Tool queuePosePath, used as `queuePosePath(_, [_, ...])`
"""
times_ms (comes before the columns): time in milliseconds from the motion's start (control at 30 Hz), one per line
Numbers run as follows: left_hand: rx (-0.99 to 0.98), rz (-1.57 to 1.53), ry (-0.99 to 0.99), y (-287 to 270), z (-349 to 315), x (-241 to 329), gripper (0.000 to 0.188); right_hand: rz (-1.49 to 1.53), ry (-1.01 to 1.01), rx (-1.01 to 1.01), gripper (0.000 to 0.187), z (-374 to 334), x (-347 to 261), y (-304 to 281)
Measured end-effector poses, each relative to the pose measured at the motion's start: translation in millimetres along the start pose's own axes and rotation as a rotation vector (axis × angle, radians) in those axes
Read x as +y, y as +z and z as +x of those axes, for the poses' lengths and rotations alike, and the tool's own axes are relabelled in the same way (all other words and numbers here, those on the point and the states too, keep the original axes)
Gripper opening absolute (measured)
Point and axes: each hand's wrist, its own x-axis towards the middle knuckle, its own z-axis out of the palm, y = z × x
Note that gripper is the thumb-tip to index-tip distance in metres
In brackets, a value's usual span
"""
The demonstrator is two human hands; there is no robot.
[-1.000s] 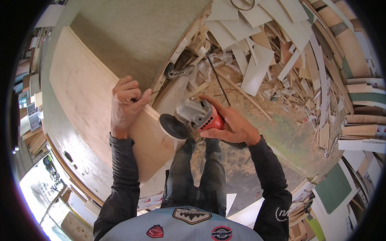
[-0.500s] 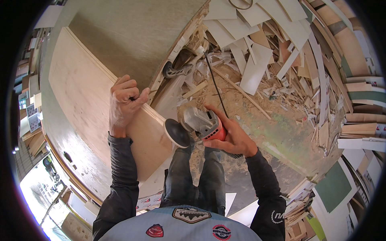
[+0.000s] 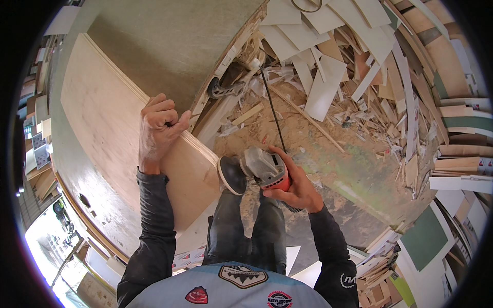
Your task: The person sands the edges and corners of two wooden planks using an electric orbital sander, turning them over and checking the smoothness by hand before placing them aside.
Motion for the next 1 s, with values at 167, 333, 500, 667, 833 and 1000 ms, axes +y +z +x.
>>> queuePosePath(167, [-0.003,0.006,-0.003,0,0,0,0.04,-0.012,-0.146,0.012,0.097,8,9,-4])
queuePosePath(333, [0.001,-0.008,0.01,1,1,-1,0.039,-0.095,-0.162,-0.019,0.097,23,5,-10])
queuePosePath(500, [0.0,-0.012,-0.018,1,0,-1,0.039,-0.096,-0.093,-0.035,0.098,24,-6,-5])
queuePosePath(667, [0.005,0.004,-0.01,1,1,1,0.039,-0.013,-0.089,-0.006,0.1,13,9,1])
queuePosePath(833, [0.0,-0.004,-0.014,1,1,0,0.038,-0.086,-0.162,0.043,0.102,4,12,7])
queuePosePath(1000, [-0.008,-0.005,-0.022,0,1,1,0.039,-0.078,-0.195,0.091,0.101,-5,23,16])
